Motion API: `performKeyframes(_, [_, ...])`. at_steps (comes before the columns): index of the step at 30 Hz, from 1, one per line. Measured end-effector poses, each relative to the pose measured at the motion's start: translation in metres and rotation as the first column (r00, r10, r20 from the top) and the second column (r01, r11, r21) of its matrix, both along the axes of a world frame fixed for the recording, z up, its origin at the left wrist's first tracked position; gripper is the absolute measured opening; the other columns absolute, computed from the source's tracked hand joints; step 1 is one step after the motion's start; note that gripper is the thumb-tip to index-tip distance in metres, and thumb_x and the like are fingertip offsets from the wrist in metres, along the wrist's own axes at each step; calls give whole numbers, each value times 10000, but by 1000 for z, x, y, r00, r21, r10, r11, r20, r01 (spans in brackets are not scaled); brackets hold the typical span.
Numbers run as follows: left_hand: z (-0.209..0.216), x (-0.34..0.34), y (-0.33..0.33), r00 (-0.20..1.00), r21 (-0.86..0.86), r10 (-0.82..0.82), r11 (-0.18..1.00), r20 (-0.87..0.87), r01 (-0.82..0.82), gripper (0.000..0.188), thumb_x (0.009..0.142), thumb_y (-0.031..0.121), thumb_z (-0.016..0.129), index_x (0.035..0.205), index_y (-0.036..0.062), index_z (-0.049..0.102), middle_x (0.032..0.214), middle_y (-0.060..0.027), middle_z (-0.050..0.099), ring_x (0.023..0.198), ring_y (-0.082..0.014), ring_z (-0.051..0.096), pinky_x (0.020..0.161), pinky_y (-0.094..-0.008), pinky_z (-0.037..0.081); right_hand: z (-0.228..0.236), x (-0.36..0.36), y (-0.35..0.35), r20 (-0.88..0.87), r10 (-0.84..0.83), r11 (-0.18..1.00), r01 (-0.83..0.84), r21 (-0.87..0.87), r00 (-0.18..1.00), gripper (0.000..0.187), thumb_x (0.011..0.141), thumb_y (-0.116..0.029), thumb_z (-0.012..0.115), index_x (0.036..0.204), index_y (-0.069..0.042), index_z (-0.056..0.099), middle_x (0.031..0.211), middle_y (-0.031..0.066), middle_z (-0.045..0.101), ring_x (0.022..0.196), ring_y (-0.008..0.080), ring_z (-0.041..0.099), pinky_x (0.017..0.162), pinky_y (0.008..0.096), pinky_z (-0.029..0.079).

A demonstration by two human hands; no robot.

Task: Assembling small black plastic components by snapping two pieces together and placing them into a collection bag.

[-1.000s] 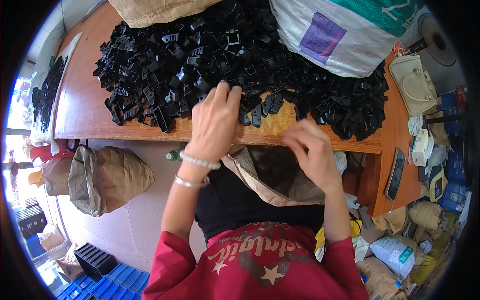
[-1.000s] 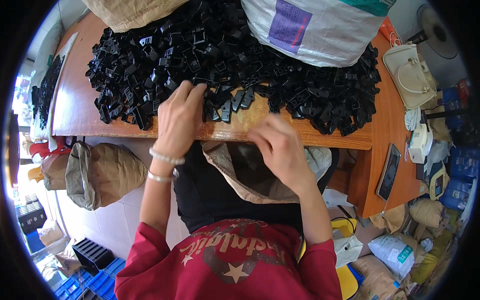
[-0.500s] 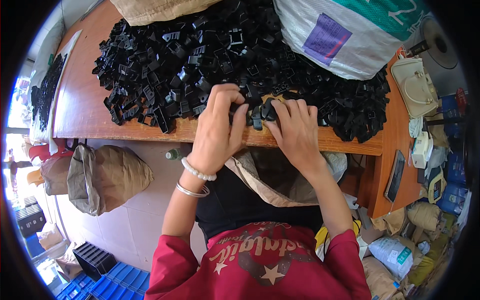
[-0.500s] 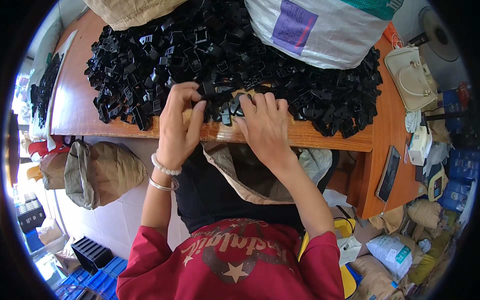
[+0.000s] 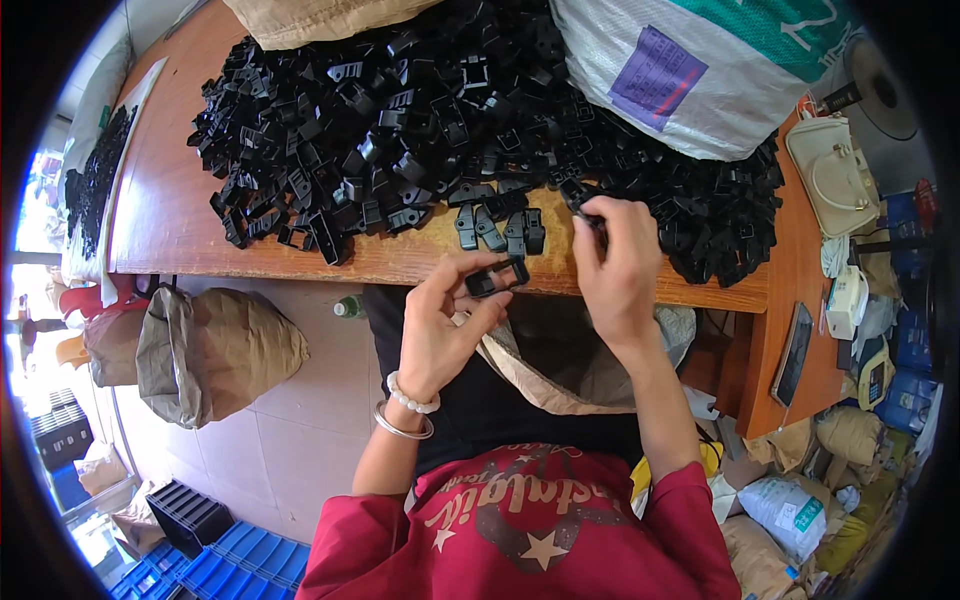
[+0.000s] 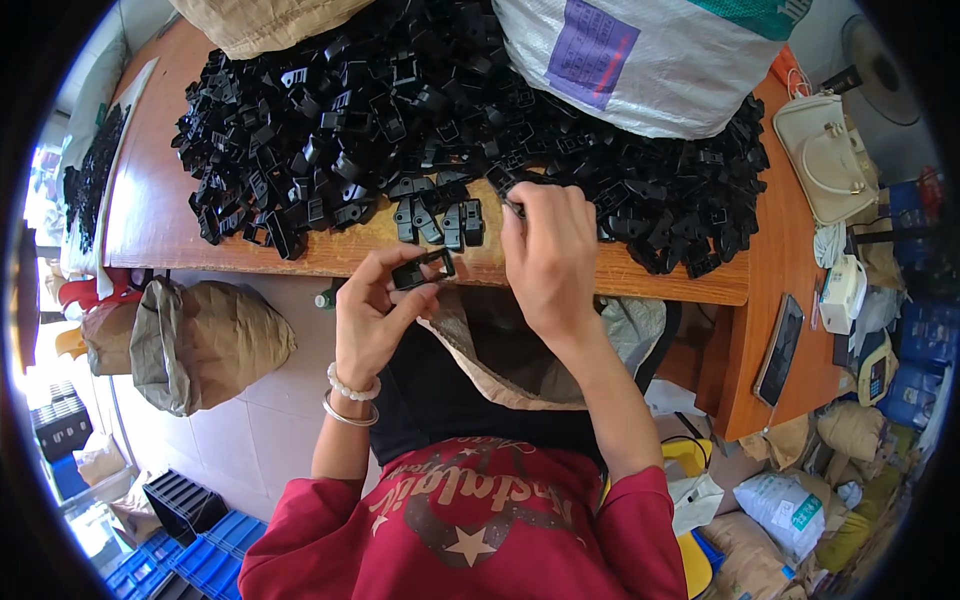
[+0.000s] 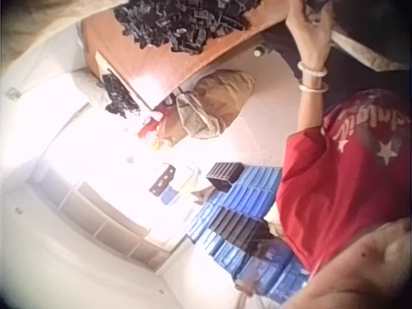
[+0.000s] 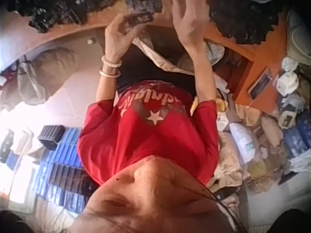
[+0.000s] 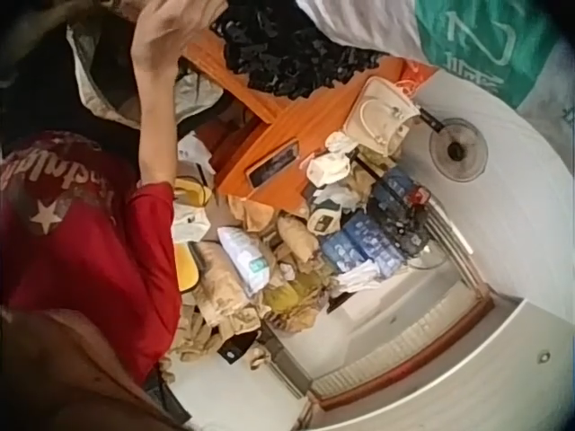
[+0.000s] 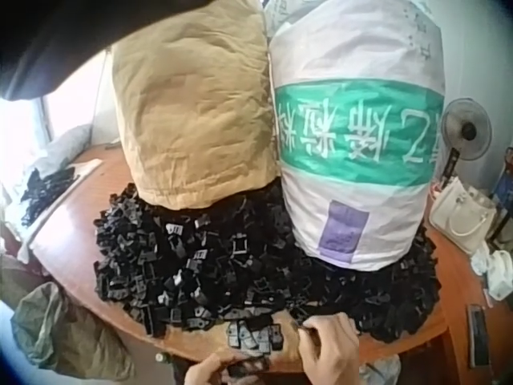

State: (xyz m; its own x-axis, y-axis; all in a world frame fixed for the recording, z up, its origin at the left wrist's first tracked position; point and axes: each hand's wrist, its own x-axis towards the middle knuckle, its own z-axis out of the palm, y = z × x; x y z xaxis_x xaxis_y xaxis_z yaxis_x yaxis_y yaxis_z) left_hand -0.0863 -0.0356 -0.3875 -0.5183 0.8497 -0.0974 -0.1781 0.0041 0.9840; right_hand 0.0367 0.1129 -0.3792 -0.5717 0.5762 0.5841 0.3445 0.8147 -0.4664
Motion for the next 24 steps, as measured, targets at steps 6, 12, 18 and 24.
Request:
performKeyframes(6, [2, -2, -7, 995, -23, -93, 995, -37, 92, 376, 796, -60, 695, 1149, -79, 566, 833, -88, 680, 687, -91, 664, 608, -175, 502, 24, 15, -28, -186, 361, 814, -406, -414, 914, 281, 741, -29, 733, 1012, -23, 659, 913, 99, 646, 832, 237, 608, 721, 325, 492])
performKeyframes(12, [19, 2, -2, 977, -9, -139, 990, 158, 143, 318, 855, -9, 651, 1157, -75, 578, 712, -89, 685, 674, -125, 685, 600, -197, 522, 18, 16, -32, -124, 384, 899, -401, -179, 915, 285, 717, 19, 724, 997, -4, 677, 977, 95, 626, 890, 261, 577, 721, 337, 484])
performKeyframes(18, [19, 2, -3, 958, 54, -130, 987, -257, 148, 329, 824, -37, 617, 1152, -22, 604, 808, -89, 697, 751, -117, 697, 601, -226, 519, 25, 20, -39, -147, 302, 726, -327, -605, 942, 336, 820, -18, 663, 1153, 3, 620, 1061, 143, 631, 876, 250, 640, 764, 319, 515])
performKeyframes(24, [24, 13, 7, 868, 70, -35, 994, -495, 80, 379, 804, -31, 649, 1174, 13, 581, 937, -165, 683, 783, -256, 709, 650, -266, 539, 20, 29, -36, -136, 289, 805, -317, -502, 948, 283, 787, 9, 689, 1065, 10, 637, 966, 136, 641, 839, 246, 639, 718, 303, 505])
